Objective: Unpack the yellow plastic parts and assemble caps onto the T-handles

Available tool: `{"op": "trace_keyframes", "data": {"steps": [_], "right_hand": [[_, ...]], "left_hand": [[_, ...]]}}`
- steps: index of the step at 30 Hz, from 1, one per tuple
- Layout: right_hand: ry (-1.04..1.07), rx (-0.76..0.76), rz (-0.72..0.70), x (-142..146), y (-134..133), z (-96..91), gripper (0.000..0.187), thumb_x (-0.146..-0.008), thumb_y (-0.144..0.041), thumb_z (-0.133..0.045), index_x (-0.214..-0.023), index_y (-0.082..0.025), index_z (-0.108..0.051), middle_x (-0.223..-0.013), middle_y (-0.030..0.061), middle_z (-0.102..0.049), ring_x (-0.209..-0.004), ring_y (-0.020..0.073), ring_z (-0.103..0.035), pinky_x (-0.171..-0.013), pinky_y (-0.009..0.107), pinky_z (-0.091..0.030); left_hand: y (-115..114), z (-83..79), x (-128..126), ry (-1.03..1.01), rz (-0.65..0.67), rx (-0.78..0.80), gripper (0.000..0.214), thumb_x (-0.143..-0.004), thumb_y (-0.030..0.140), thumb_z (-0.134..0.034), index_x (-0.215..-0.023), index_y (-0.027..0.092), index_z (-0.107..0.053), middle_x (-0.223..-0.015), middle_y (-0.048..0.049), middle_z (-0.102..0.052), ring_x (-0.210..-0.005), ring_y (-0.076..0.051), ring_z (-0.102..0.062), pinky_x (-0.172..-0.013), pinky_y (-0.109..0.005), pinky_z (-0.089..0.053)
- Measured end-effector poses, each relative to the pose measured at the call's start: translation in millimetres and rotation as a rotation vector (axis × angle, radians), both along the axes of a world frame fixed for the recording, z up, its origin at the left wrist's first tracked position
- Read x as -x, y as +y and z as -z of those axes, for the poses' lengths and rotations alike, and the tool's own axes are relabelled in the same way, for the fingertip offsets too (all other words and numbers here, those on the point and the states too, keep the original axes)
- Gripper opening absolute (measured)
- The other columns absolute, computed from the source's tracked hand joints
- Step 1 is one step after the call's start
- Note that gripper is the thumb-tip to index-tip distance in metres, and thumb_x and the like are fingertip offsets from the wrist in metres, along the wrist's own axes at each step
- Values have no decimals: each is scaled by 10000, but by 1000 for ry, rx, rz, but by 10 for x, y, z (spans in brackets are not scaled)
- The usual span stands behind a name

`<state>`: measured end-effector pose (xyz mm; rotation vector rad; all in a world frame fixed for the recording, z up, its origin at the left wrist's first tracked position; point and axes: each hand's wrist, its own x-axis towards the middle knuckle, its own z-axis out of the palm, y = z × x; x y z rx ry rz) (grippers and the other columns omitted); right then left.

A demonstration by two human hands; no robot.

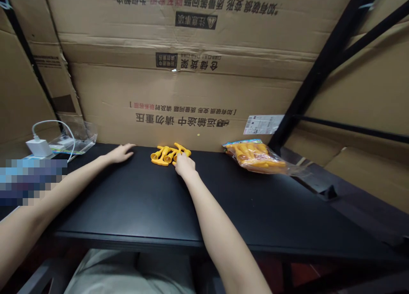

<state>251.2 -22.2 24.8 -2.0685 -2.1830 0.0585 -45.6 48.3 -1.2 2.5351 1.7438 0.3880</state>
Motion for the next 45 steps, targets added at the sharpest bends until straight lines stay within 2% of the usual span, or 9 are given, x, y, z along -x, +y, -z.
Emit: {"op": "trace_keyframes", "data": {"steps": [4,9,12,15,20,24,31,39,45], "right_hand": [[32,24,-13,-153,93,12,270,-851,-177,-573,-1114,-176,-633,-1166,139,-632,-1098,279,-616,-861,338,-479],[449,-74,4,-496,286,37,52,-794,-214,-638,-767,-170,-644,-813,59,-697,-770,173,-671,-654,229,-480],[1022,-263,268,-785,377,68,169,-856,-255,-555,-716,-161,-565,-649,0,-628,-449,80,-550,-453,179,-396],[1562,-397,565,-1070,418,118,210,-916,-315,-453,-764,-178,-499,-630,-37,-589,-365,53,-466,-397,172,-376],[1928,-559,758,-1380,429,220,284,-960,-422,-344,-890,-187,-488,-698,-24,-605,-431,70,-523,-446,195,-477],[1884,-645,794,-1498,436,303,396,-964,-491,-287,-890,-173,-512,-708,2,-626,-422,74,-530,-441,203,-503],[1478,-719,789,-1563,416,384,448,-975,-347,-236,-697,-145,-523,-582,29,-602,-347,95,-493,-440,255,-502],[774,-899,559,-1329,390,172,487,-947,-310,-296,-682,-123,-660,-681,140,-709,-823,257,-693,-829,387,-516],[737,-859,313,-861,217,-100,414,-943,-256,-362,-689,-146,-670,-663,85,-696,-845,217,-684,-846,342,-503]], "left_hand": [[-205,24,-593,-81,255,163,612,-888,416,-440,-1454,207,-340,-1451,-111,-460,-1294,-264,-482,-1092,-385,-334],[-354,14,-985,-99,157,136,568,-930,410,-382,-1444,171,-343,-1419,-163,-485,-1279,-313,-491,-1109,-474,-270],[-370,21,-1078,-111,129,130,546,-943,379,-364,-1436,146,-343,-1398,-191,-499,-1282,-319,-487,-1115,-518,-233],[-376,37,-1146,-102,103,119,518,-948,354,-348,-1426,154,-344,-1425,-196,-465,-1308,-314,-459,-1117,-543,-209],[-399,32,-1279,-92,85,154,558,-949,388,-327,-1455,158,-276,-1445,-205,-437,-1350,-304,-404,-1121,-544,-198],[-419,6,-1332,-138,81,243,638,-941,424,-318,-1496,144,-175,-1475,-225,-378,-1380,-325,-350,-1108,-591,-180],[-483,-163,-1107,-237,53,265,676,-922,461,-348,-1512,210,-133,-1563,-147,-196,-1447,-299,-190,-1126,-598,-116],[-573,-148,-820,-680,-40,262,644,-914,456,-413,-1475,167,-285,-1474,-151,-414,-1364,-223,-395,-1124,-351,-287],[-566,73,-784,-819,-19,171,459,-873,326,-524,-1307,175,-516,-1331,-140,-576,-1254,-221,-523,-1096,-356,-344]]}}
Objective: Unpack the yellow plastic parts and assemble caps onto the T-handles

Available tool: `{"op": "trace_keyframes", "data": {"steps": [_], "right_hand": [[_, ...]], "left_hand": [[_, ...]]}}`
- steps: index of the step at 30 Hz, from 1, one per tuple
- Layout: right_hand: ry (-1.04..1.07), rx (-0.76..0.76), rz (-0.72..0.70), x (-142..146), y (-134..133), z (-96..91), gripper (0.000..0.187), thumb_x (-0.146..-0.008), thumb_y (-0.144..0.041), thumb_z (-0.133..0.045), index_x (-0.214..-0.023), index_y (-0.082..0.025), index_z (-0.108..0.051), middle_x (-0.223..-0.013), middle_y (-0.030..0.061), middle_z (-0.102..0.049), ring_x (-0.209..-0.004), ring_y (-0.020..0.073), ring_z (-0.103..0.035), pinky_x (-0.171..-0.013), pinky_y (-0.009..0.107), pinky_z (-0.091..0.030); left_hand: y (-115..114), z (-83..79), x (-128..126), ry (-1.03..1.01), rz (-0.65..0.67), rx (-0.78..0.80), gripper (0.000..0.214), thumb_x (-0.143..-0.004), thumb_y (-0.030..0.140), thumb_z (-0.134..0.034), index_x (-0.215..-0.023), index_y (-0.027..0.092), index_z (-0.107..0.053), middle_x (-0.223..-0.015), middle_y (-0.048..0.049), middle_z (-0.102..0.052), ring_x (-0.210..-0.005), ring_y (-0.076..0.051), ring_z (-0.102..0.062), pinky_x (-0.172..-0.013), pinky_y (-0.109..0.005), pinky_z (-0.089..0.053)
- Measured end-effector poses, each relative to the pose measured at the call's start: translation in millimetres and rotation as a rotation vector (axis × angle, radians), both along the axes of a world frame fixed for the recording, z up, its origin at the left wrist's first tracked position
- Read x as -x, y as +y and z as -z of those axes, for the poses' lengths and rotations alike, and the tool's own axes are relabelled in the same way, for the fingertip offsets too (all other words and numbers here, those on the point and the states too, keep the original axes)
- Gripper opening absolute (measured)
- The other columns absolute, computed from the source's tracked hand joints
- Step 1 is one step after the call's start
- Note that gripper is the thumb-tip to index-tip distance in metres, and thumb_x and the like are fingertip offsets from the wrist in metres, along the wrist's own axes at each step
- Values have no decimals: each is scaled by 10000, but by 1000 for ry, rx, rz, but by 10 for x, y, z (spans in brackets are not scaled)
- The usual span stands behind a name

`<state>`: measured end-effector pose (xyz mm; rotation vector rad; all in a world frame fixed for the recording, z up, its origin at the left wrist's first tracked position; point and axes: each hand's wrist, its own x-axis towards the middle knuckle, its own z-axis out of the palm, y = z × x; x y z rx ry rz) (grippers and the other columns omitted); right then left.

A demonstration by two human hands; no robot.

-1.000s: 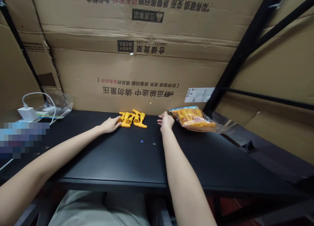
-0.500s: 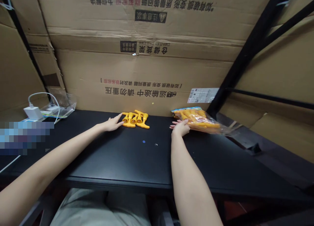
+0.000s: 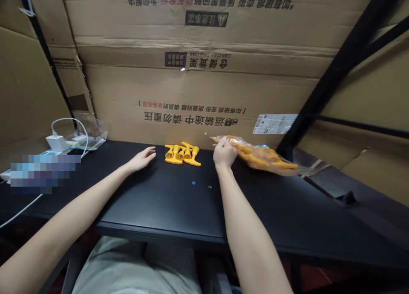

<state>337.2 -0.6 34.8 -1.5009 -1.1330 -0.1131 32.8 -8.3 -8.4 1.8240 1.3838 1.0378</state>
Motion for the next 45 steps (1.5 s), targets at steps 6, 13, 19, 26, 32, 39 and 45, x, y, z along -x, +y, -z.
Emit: {"op": "trace_keyframes", "data": {"steps": [6,13,19,26,32,39,45], "right_hand": [[258,-68,-509,543,-293,-194,388,-924,-358,-437,-655,-179,-651,-650,55,-679,-790,190,-693,-786,316,-537],[409,80,-1020,1072,-509,-262,416,-857,-435,-442,-573,-177,-604,-523,74,-617,-652,217,-680,-598,302,-531],[466,289,-1220,1263,-279,-243,479,-846,-393,-366,-428,-202,-501,-353,47,-483,-458,170,-588,-511,250,-478],[573,319,-983,1280,45,-29,387,-859,-456,-441,-577,-206,-523,-558,43,-628,-550,144,-624,-659,258,-530],[713,447,-1087,1302,15,226,314,-840,-355,-533,-1135,-261,-479,-1150,54,-659,-889,160,-697,-830,358,-538],[87,400,-1115,1346,-3,388,859,-711,-398,-738,-1447,-254,-317,-1499,156,-353,-1322,267,-439,-1066,456,-377],[-664,280,-973,1295,-108,368,557,-813,-212,-646,-1355,-243,-521,-1519,130,-344,-1366,296,-377,-1098,495,-324]], "left_hand": [[-23,-51,-92,-432,12,188,379,-882,280,-526,-1236,142,-524,-1225,-167,-636,-1059,-207,-648,-985,-362,-460],[-131,-290,64,-886,208,454,768,-902,651,-144,-1266,75,-497,-1191,-240,-635,-1080,-291,-636,-911,-441,-505],[-117,-312,210,-929,178,444,631,-920,569,-278,-1160,87,-606,-1140,-178,-676,-1093,-270,-630,-899,-383,-527],[63,-220,185,-1160,-230,321,286,-910,210,-468,-1148,105,-586,-1014,-117,-710,-843,-165,-693,-764,-286,-578],[106,-192,185,-1231,-454,280,241,-906,135,-490,-1136,146,-563,-902,-68,-704,-682,-123,-672,-647,-263,-583],[73,-140,130,-1086,-279,407,231,-912,80,-439,-1069,139,-598,-952,-92,-705,-731,-122,-673,-717,-262,-575],[58,-104,151,-978,-260,448,226,-952,228,-447,-1044,110,-616,-816,-101,-711,-636,-129,-666,-677,-276,-572]]}}
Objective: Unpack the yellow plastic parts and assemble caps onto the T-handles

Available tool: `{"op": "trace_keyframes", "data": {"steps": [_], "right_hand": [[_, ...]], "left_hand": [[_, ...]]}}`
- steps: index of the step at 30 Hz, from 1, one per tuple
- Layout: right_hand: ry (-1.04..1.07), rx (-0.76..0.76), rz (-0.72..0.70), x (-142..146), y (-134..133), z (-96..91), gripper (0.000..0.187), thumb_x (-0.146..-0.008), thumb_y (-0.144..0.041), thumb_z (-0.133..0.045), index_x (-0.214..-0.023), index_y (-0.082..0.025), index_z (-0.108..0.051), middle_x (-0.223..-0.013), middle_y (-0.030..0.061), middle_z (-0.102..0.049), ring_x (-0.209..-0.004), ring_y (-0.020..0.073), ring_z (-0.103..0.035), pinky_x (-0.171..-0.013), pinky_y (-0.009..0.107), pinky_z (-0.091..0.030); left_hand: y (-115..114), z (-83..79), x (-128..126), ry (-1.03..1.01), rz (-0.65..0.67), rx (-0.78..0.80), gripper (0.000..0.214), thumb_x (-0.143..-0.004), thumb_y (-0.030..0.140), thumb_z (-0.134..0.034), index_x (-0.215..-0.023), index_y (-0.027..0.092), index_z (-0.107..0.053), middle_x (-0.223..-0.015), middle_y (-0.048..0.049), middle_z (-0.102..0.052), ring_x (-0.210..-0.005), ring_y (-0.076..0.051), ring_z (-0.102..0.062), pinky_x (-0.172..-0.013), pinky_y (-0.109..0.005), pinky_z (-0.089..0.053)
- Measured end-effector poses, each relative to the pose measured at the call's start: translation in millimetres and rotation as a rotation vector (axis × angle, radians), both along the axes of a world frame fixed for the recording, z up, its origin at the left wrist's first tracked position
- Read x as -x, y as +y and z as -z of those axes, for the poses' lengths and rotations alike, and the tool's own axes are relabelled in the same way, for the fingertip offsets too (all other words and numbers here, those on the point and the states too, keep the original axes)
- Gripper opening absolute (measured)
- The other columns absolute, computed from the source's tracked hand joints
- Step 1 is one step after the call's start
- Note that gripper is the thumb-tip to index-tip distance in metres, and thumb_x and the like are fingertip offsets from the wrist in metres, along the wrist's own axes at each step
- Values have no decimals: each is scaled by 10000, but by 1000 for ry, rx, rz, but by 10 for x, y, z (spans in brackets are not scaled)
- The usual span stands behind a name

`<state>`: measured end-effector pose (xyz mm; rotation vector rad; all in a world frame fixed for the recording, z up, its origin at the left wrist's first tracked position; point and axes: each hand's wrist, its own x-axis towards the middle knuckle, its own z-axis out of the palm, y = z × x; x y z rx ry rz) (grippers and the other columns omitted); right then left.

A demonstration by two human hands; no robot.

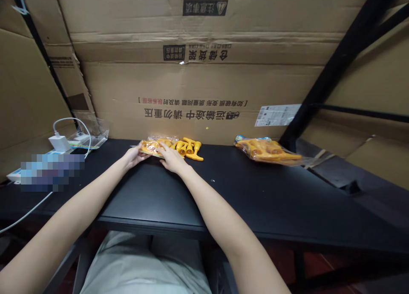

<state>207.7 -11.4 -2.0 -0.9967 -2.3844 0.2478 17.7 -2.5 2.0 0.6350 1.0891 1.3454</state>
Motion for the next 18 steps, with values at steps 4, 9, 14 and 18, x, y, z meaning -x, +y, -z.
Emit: {"op": "trace_keyframes", "data": {"steps": [4,9,14,18], "right_hand": [[-60,-75,117,-91,-17,-116,325,-888,-143,-507,-1113,-277,-700,-1331,53,-587,-1188,270,-574,-992,470,-447],[156,-77,104,-147,42,-149,368,-808,-76,-539,-1053,-272,-732,-1229,36,-657,-1156,252,-602,-998,439,-460],[454,-20,66,-14,56,-150,309,-784,-131,-551,-963,-283,-752,-1081,12,-720,-1065,236,-648,-985,426,-481],[566,-21,184,53,0,-203,311,-757,-118,-536,-939,-244,-754,-1035,33,-733,-1028,237,-658,-975,407,-477]], "left_hand": [[-21,1,61,242,105,-57,324,-942,360,-463,-1006,92,-633,-652,-106,-696,-540,-162,-659,-569,-264,-552],[-52,6,66,539,98,-72,225,-919,246,-498,-921,74,-644,-346,-13,-525,-237,-88,-402,-314,-148,-311],[-97,-16,-20,410,151,-110,228,-874,188,-571,-1062,80,-642,-458,-33,-628,-262,-64,-402,-316,-144,-298],[-136,-88,-86,317,39,-241,512,-856,174,-601,-1353,128,-490,-613,-27,-691,-342,-64,-486,-376,-154,-371]]}}
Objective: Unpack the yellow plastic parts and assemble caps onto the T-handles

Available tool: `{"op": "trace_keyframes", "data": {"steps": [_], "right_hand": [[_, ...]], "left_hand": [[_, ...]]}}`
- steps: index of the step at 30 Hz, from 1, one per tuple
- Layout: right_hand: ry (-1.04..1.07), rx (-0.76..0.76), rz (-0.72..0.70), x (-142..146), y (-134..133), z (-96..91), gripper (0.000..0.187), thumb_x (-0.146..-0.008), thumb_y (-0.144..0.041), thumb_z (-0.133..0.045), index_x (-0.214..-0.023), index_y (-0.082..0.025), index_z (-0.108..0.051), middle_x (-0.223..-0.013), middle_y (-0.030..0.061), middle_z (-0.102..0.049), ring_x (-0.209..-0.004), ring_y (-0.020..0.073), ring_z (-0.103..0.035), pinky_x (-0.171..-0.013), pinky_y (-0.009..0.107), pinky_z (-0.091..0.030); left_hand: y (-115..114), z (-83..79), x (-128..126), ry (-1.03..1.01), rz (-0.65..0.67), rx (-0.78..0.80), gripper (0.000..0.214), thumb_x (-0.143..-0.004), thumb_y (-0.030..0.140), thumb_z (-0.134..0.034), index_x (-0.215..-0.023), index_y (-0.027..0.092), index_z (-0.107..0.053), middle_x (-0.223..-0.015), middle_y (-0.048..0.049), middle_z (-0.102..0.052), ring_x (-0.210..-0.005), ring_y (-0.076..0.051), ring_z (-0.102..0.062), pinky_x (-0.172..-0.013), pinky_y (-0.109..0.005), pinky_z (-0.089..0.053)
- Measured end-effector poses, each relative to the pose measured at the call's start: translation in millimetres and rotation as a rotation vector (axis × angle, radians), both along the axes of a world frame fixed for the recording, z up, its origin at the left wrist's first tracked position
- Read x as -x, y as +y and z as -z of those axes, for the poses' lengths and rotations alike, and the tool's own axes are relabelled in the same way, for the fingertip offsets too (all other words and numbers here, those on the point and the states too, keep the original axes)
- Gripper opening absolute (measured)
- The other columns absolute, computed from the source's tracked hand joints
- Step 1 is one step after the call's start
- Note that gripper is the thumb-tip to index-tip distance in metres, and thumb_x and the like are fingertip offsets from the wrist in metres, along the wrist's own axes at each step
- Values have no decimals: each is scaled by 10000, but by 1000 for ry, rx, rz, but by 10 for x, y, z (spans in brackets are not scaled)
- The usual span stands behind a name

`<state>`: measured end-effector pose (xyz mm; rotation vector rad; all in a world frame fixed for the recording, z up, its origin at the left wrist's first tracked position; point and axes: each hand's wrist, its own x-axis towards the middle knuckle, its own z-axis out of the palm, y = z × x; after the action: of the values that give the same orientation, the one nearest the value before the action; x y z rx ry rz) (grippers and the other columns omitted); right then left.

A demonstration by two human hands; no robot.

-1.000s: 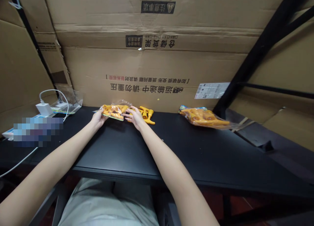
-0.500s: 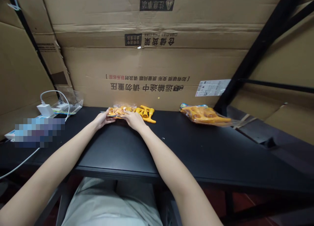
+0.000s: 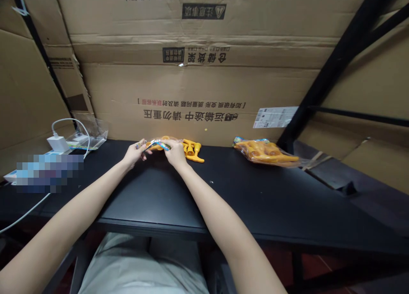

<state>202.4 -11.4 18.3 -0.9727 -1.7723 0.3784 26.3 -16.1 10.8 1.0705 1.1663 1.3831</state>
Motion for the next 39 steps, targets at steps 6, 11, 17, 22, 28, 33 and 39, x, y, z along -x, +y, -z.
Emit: {"op": "trace_keyframes", "data": {"steps": [6,11,17,22,28,33,39], "right_hand": [[183,-66,96,-6,-51,-90,367,-699,-103,-480,-928,-209,-747,-1006,28,-741,-988,212,-668,-927,357,-499],[311,-105,93,-30,60,-224,316,-696,-134,-504,-876,-200,-755,-944,37,-750,-929,223,-683,-883,359,-513],[403,-161,118,-77,204,-546,246,-747,-205,-557,-893,-175,-752,-940,66,-744,-942,237,-674,-912,398,-496],[379,-215,108,-118,255,-716,219,-783,-246,-581,-897,-172,-751,-944,73,-738,-927,228,-671,-911,403,-499],[267,-225,13,-179,329,-768,205,-810,-308,-595,-901,-203,-746,-962,60,-734,-964,217,-656,-965,422,-466],[289,-302,-160,-199,183,-899,250,-806,-398,-591,-949,-250,-733,-1099,40,-697,-1120,225,-589,-1040,445,-398],[596,-262,-282,-198,-70,-844,459,-873,-555,-401,-1189,-304,-620,-1305,26,-568,-1294,228,-459,-1048,437,-372]], "left_hand": [[-18,-119,-65,113,-36,-248,529,-834,177,-592,-1354,215,-503,-1002,-53,-710,-824,-144,-668,-549,-166,-484],[33,-391,-112,198,-67,-178,316,-770,184,-615,-1084,186,-651,-1001,-65,-699,-864,-167,-649,-649,-231,-503],[70,-899,-180,66,79,-41,349,-738,101,-594,-1067,212,-625,-1014,-61,-685,-794,-136,-621,-766,-331,-495],[91,-998,-220,79,52,-105,391,-768,96,-557,-1125,246,-610,-1062,-42,-661,-781,-115,-576,-842,-388,-466],[158,-856,-173,145,50,-167,417,-731,111,-601,-1116,266,-632,-1074,-29,-653,-805,-141,-585,-814,-385,-490],[191,-902,-55,35,83,-483,422,-690,110,-658,-1088,249,-639,-1146,-40,-655,-1004,-195,-609,-888,-349,-498],[53,-1013,23,-183,101,-799,395,-748,107,-629,-1110,265,-620,-1304,-41,-591,-1327,-231,-434,-960,-311,-474]]}}
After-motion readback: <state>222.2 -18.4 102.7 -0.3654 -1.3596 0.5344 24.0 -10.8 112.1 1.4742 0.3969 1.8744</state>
